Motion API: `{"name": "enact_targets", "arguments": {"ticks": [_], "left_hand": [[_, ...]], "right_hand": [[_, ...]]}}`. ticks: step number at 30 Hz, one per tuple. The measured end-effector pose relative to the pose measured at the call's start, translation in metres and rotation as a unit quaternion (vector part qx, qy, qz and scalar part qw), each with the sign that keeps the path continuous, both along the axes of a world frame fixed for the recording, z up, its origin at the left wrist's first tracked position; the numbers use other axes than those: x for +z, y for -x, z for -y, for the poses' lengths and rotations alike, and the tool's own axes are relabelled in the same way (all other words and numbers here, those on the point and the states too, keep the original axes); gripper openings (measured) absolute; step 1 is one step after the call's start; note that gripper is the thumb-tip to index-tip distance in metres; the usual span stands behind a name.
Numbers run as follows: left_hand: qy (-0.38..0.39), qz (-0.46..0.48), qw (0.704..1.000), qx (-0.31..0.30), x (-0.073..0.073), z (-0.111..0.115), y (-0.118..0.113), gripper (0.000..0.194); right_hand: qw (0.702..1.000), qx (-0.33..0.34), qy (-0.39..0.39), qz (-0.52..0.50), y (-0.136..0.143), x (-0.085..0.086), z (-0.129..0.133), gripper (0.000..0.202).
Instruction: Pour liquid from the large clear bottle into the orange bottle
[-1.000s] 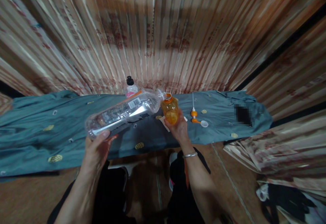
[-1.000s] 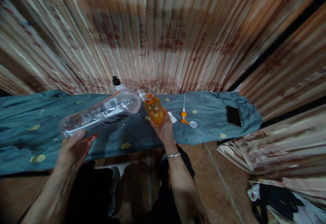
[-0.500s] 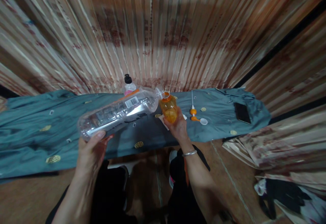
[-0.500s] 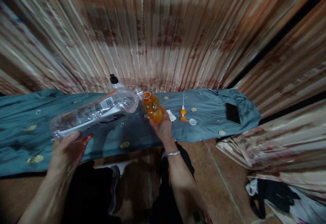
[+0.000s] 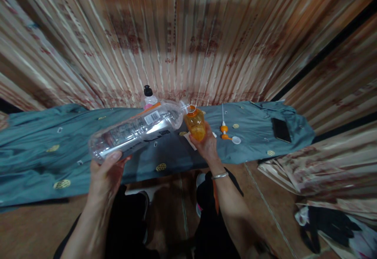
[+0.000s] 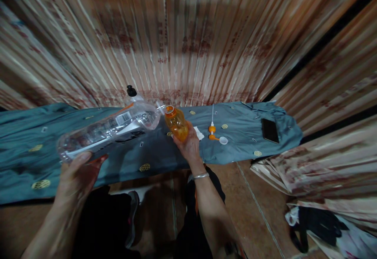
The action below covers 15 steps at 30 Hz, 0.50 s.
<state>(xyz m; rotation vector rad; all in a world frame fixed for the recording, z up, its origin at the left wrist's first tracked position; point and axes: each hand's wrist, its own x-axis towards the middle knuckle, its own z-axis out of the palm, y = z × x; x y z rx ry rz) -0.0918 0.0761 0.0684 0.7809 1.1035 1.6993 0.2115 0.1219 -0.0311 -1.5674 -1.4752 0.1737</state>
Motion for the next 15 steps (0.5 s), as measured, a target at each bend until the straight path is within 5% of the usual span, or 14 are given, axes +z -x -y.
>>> {"name": "enact_targets", "arguments": {"ticks": [4, 15], "left_hand": [[0.001, -0.004, 1.000, -0.007, 0.0023, 0.0007, -0.0002, 0.070], [-0.028, 0.010, 1.000, -0.002, 0.0042, 0.0014, -0.0003, 0.073]], "right_hand": [[1.000, -0.006, 0.007, -0.003, 0.0006, -0.0004, 0.0002, 0.074], [1.000, -0.012, 0.004, -0.003, 0.0030, -0.0002, -0.0001, 0.072]]}}
